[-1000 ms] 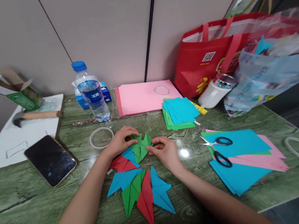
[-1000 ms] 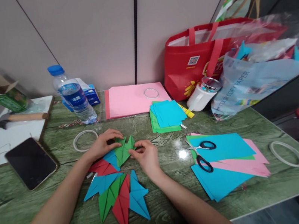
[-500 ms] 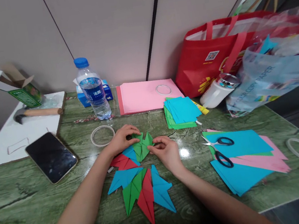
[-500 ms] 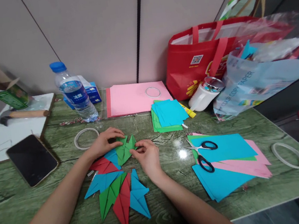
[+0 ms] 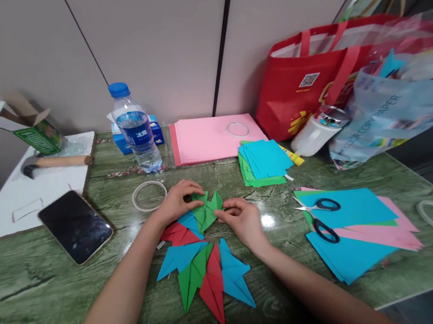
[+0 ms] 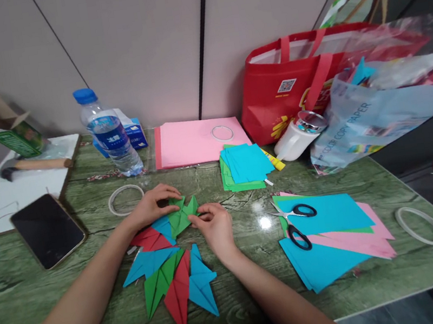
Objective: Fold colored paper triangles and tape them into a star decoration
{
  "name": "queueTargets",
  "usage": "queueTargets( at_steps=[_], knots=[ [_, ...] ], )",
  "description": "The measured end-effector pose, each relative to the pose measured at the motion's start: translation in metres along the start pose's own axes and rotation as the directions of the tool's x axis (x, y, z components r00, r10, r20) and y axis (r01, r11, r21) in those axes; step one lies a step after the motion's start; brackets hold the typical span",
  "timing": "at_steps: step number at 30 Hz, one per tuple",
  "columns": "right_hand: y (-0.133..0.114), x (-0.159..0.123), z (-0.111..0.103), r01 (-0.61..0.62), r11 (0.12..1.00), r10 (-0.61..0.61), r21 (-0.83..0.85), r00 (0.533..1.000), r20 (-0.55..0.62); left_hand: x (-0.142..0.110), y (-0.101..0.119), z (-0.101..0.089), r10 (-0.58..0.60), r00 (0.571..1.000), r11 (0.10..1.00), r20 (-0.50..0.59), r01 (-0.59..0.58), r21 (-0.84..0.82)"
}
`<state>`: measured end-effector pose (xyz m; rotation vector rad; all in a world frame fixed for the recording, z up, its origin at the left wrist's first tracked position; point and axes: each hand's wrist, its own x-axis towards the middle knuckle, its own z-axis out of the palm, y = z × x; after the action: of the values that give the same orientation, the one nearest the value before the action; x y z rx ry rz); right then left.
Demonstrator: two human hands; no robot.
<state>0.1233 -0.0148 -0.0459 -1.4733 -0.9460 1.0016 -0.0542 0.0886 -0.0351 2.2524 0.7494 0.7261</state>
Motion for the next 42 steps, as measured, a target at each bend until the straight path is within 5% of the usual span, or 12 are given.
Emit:
queueTargets(
  at_steps=[15,27,42],
  knots=[
    [0.0015,-0.0029,-0.0019,0.049,0.997,-0.049,-0.062,0.999,0.015,0.0000,-0.0007,-0.0008,0.024,1.000,0.998,0.016,-0.025,0.054],
    [-0.0050,-0.0051,-0.0037,0.157,0.983,-0.141,-0.099,0.977,0.158,-0.0013,-0.0066,0.0027,0.088,0.996,0.992,0.020,-0.089,0.084],
    [-0.0005,-0.0012,-0.0013,0.096,0.991,-0.088,-0.089,0.993,0.082,-0.0014,-0.0072,0.0022,0.068,0.998,0.998,0.002,-0.068,0.015]
  ],
)
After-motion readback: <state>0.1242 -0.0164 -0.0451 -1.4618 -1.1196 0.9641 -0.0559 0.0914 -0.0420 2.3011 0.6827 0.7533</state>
